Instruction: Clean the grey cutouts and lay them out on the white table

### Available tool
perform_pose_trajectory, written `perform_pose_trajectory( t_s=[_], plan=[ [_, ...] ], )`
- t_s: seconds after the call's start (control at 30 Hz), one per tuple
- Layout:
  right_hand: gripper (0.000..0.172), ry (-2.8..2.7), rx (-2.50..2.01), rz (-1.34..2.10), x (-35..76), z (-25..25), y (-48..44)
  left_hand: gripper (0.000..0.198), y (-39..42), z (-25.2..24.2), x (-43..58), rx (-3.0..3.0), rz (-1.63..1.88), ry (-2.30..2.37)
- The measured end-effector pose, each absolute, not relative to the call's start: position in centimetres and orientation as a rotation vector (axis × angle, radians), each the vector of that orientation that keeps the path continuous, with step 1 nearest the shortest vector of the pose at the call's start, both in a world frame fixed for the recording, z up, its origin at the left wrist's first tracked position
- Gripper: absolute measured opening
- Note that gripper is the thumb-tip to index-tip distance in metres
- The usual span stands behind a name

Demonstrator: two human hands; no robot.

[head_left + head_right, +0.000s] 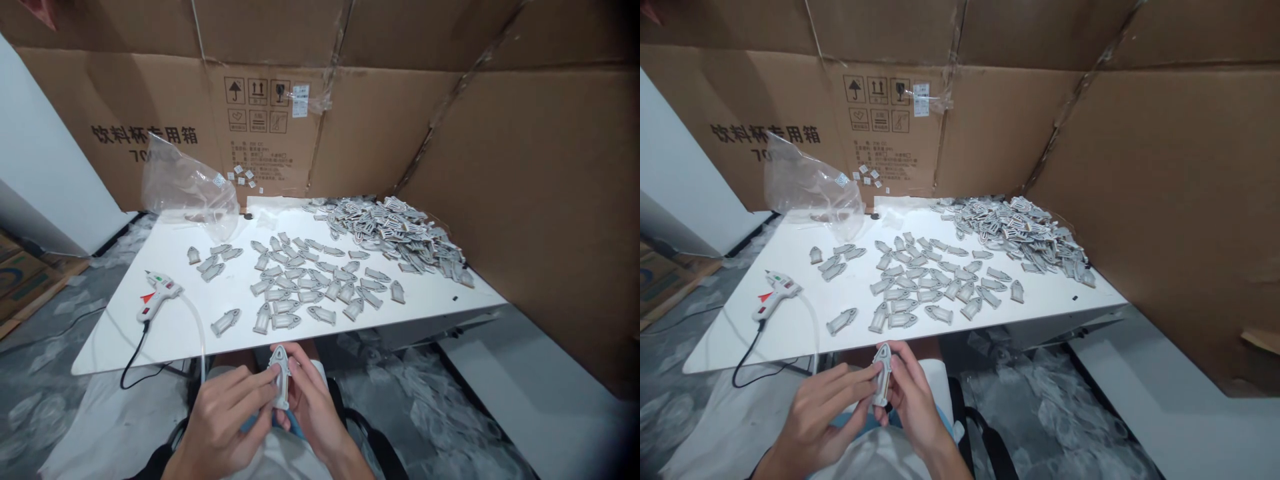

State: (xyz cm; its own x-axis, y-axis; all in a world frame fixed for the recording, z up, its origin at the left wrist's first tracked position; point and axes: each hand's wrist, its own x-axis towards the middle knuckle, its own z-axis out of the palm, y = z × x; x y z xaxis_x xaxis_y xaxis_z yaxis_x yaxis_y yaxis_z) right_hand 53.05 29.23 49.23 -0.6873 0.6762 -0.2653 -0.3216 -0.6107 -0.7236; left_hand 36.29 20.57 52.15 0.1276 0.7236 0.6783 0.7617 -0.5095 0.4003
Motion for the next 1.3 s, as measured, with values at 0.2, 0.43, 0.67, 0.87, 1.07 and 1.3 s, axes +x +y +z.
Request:
perform_pose_trajectory(
  t_s=[0.2, 0.43, 0.67, 0.87, 1.07, 1.3],
  plan=[
    [0.049, -0.816, -0.76, 2.284, 52.9, 48.1, 29.7, 0.035, 20.9, 52.4, 36.0, -2.377, -1.115, -1.581],
    [0.054, -0.524, -0.924, 2.283, 51.5, 46.2, 28.8, 0.034, 20.2, 49.2, 35.2, -2.356, -0.951, -1.635],
    [0.062, -0.512, -0.936, 2.35, 47.6, 43.5, 28.1, 0.03, 20.4, 46.5, 33.2, -2.183, -0.936, -1.717],
    [0.067, -0.725, -0.958, 2.332, 45.6, 42.8, 28.1, 0.028, 21.9, 45.6, 30.2, -2.285, -0.855, -1.769],
    [0.073, -1.127, -0.968, 2.436, 48.9, 41.4, 28.0, 0.021, 24.4, 45.2, 29.2, -2.251, -0.802, -1.819],
    [0.07, -1.182, -0.907, 2.584, 50.9, 38.5, 27.3, 0.017, 27.8, 46.7, 30.2, -2.116, -0.727, -1.757]
  ],
)
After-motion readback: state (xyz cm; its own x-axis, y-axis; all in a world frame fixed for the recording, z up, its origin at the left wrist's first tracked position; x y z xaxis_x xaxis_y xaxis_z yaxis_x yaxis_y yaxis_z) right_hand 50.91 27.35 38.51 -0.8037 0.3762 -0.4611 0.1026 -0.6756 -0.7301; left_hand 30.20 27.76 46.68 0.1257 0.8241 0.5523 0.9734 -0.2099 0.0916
